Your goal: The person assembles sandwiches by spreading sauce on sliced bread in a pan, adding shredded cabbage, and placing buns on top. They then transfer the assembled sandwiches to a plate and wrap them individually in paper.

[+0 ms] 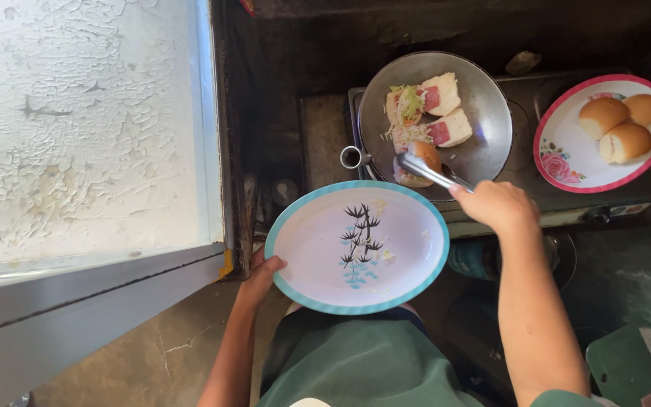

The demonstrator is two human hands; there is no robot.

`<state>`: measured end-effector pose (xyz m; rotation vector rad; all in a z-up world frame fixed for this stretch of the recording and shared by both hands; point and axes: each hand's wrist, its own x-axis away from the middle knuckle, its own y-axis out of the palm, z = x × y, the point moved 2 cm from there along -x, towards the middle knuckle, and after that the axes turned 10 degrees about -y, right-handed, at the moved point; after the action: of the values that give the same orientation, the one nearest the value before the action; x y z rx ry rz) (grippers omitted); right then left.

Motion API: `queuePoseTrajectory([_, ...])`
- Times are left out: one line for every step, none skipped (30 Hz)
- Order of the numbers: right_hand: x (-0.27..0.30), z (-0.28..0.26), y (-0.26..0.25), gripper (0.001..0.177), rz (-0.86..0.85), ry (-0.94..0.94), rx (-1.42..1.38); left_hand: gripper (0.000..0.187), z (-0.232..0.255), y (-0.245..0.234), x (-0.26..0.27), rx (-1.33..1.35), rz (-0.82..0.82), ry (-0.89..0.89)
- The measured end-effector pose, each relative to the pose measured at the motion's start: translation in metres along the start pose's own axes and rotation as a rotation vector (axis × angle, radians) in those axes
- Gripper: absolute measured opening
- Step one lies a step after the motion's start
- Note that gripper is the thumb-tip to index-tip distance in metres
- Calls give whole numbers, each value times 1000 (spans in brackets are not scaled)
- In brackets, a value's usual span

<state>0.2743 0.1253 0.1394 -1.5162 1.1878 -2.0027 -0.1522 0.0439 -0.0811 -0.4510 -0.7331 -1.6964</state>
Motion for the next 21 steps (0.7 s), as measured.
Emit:
queuePoseTrajectory([3, -7, -1, 75, 1, 2, 0, 53, 1, 1, -1, 0, -2, 1])
queuePoseTrajectory([5, -15, -3, 74, 10, -7, 21, 53, 2, 1, -1, -1, 13, -8])
queuePoseTrajectory([8, -24, -4, 74, 17, -17, 42, 54, 2, 1, -1, -2, 30, -17])
queuePoseTrajectory([6, -25, -2, 74, 17, -17, 42, 54, -1, 0, -2, -2, 30, -17])
queuePoseTrajectory([3, -26, 0, 74, 39, -35, 74, 53, -3, 0, -4, 13, 15, -8])
queuePoseTrajectory([1, -27, 2, 74, 61, -53, 105, 53, -6, -1, -5, 27, 1, 2])
queuePoseTrajectory([0, -28, 3, 74, 62, -54, 107, 53, -4, 0, -3, 29, 1, 3])
queuePoseTrajectory([0, -29, 3, 72, 76, -66, 122, 53, -2, 1, -1, 16, 22, -20])
queuePoseTrajectory([0, -29, 2, 70, 92, -79, 138, 53, -1, 3, 0, 4, 44, -42])
queuePoseTrajectory([0, -29, 2, 70, 93, -81, 141, 53, -2, 3, -1, 6, 45, -40])
queuePoseTrajectory([0, -30, 1, 67, 101, -85, 140, 53, -3, 3, -1, 7, 39, -31])
queuePoseTrajectory([1, -29, 1, 63, 110, -88, 139, 53, -4, 3, -1, 7, 34, -23])
queuePoseTrajectory([3, -30, -1, 63, 111, -91, 139, 53, -6, 3, -3, 7, 36, -21])
queuePoseTrajectory([5, -31, -2, 61, 113, -86, 139, 53, -8, 4, -4, 28, 28, -21])
queuePoseTrajectory([7, -30, -4, 58, 115, -79, 139, 52, -10, 5, -6, 49, 18, -21])
queuePoseTrajectory([8, -28, -4, 58, 116, -79, 139, 52, -1, 9, 0, 49, 18, -20])
queuePoseTrajectory([9, -26, -4, 57, 121, -80, 142, 53, 8, 14, 6, 40, 39, -37])
queuePoseTrajectory([10, -24, -4, 55, 125, -81, 144, 54, 17, 19, 12, 31, 60, -53])
queuePoseTrajectory([11, -22, -4, 55, 126, -80, 143, 54, 19, 20, 13, 29, 59, -53])
queuePoseTrajectory([13, -19, -5, 55, 137, -87, 139, 55, 21, 22, 14, 24, 75, -63])
queuePoseTrajectory([14, -17, -6, 55, 148, -94, 136, 56, 24, 24, 15, 18, 91, -72])
